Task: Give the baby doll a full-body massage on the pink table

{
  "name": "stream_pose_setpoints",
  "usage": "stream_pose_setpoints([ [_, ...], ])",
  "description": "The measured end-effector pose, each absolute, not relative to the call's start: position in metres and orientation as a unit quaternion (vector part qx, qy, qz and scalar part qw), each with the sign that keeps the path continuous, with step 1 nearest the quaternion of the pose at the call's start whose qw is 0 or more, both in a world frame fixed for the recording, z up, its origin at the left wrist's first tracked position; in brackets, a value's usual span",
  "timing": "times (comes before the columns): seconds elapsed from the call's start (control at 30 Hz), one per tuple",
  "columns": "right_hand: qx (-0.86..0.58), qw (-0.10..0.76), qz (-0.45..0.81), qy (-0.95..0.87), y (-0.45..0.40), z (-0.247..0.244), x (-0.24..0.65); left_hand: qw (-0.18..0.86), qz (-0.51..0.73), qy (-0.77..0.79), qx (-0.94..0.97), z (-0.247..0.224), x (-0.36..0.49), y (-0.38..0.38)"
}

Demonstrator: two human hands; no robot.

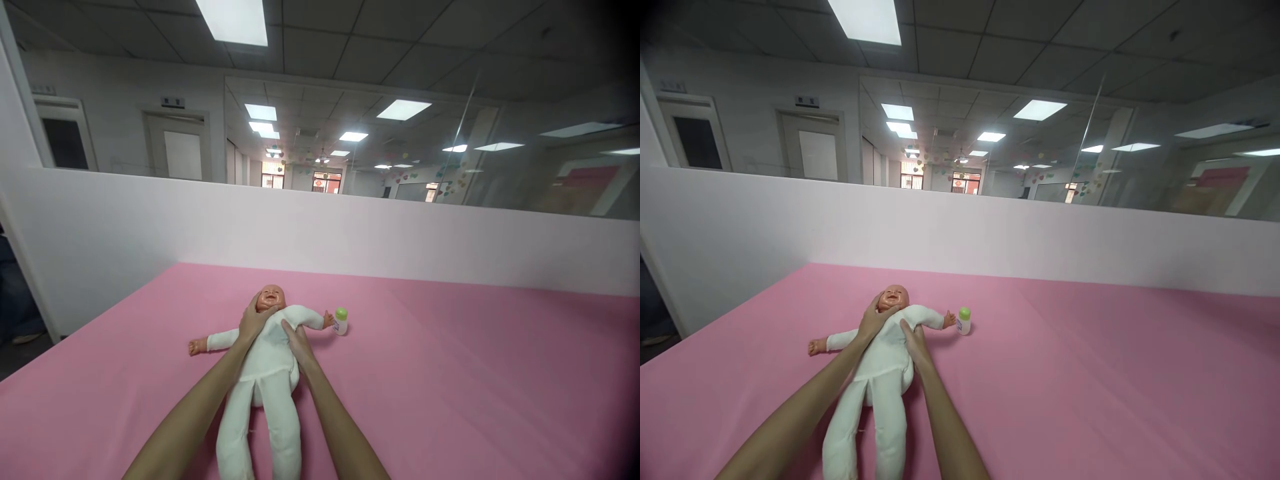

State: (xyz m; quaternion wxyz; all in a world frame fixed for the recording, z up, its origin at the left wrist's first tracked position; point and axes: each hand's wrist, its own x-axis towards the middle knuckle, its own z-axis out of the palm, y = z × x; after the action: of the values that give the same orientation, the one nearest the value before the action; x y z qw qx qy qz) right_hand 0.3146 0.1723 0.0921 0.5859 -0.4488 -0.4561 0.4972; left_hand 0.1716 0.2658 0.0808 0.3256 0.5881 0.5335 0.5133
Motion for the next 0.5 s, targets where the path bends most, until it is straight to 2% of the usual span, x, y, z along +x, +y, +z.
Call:
stream_pose_setpoints([
  [0.3,-0.471,0.556,0.388,-0.564,0.144,0.212,0.327,0.389,0.689,0.361,0.494,0.172,0.194,0.215],
  [0.4,-0.476,0.541,0.299,-0.625,0.128,0.257,0.326,0.436,0.722,0.306,0.441,0.203,0.201,0.199],
  [0.5,-0.521,0.491,0.186,-0.673,0.104,0.305,0.316,0.480,0.742,0.243,0.401,0.225,0.212,0.193],
])
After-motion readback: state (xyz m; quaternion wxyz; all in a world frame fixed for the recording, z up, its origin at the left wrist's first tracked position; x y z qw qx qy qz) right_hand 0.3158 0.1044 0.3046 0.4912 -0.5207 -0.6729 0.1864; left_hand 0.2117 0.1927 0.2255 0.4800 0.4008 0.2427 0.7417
